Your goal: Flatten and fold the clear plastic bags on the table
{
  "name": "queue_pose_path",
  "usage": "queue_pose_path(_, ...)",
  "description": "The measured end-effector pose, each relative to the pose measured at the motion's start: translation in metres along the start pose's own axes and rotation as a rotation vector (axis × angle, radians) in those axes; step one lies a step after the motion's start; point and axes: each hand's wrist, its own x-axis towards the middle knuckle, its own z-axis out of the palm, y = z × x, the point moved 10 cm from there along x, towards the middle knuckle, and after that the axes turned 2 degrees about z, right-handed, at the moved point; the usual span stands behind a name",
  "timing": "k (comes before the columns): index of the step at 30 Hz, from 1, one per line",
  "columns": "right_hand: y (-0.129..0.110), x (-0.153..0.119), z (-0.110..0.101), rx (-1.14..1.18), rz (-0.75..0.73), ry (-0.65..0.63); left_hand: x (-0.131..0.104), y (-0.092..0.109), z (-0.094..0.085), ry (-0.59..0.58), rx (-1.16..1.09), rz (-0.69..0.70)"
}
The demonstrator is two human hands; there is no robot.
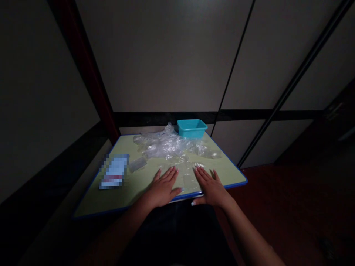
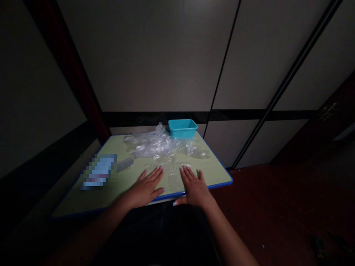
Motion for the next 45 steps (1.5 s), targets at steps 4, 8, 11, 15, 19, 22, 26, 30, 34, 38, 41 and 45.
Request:
queue_pose_path(4,-0.012,0.005,0.0,0.023,-0.053,-0.058,-0.011,-0.008,-0.017,0.06,0.002,-0.051)
queue_pose_path(8,-0.036,0.017,0.001,0.046,-0.121,-0.116,-0.019,-0.012,-0.035,0.117,0.007,-0.139)
queue_pose_path(11,-0.048,0.024,0.001,0.048,-0.112,-0.122,-0.022,-0.001,-0.041,0.181,0.005,-0.195)
queue_pose_path(15,-0.043,0.024,0.0,0.021,-0.048,-0.089,-0.011,0.042,-0.03,0.217,-0.072,0.009)
queue_pose_path(19,-0.038,0.019,0.002,-0.012,-0.062,-0.046,0.002,0.033,-0.016,0.234,-0.051,-0.05)
queue_pose_path(22,-0.039,0.018,0.002,-0.022,-0.102,-0.014,0.008,0.014,-0.01,0.217,-0.044,-0.107)
queue_pose_path(26,-0.038,0.017,0.001,0.008,-0.126,-0.028,0.003,-0.01,-0.016,0.173,-0.053,-0.195)
queue_pose_path(30,-0.032,0.018,-0.01,0.072,-0.043,-0.01,-0.013,-0.027,-0.032,0.163,-0.032,-0.256)
queue_pose_path(34,-0.046,0.027,-0.025,0.096,0.069,0.059,-0.02,-0.045,-0.035,0.184,0.008,-0.295)
queue_pose_path(38,-0.097,0.046,-0.026,0.216,-0.08,0.061,-0.015,-0.051,-0.016,0.093,0.034,-0.268)
queue_pose_path(41,-0.117,0.058,-0.019,0.262,-0.152,0.05,-0.015,-0.052,-0.01,0.061,0.059,-0.265)
queue_pose_path(45,-0.1,0.067,-0.011,0.206,-0.073,0.071,-0.016,-0.052,-0.013,0.097,0.072,-0.271)
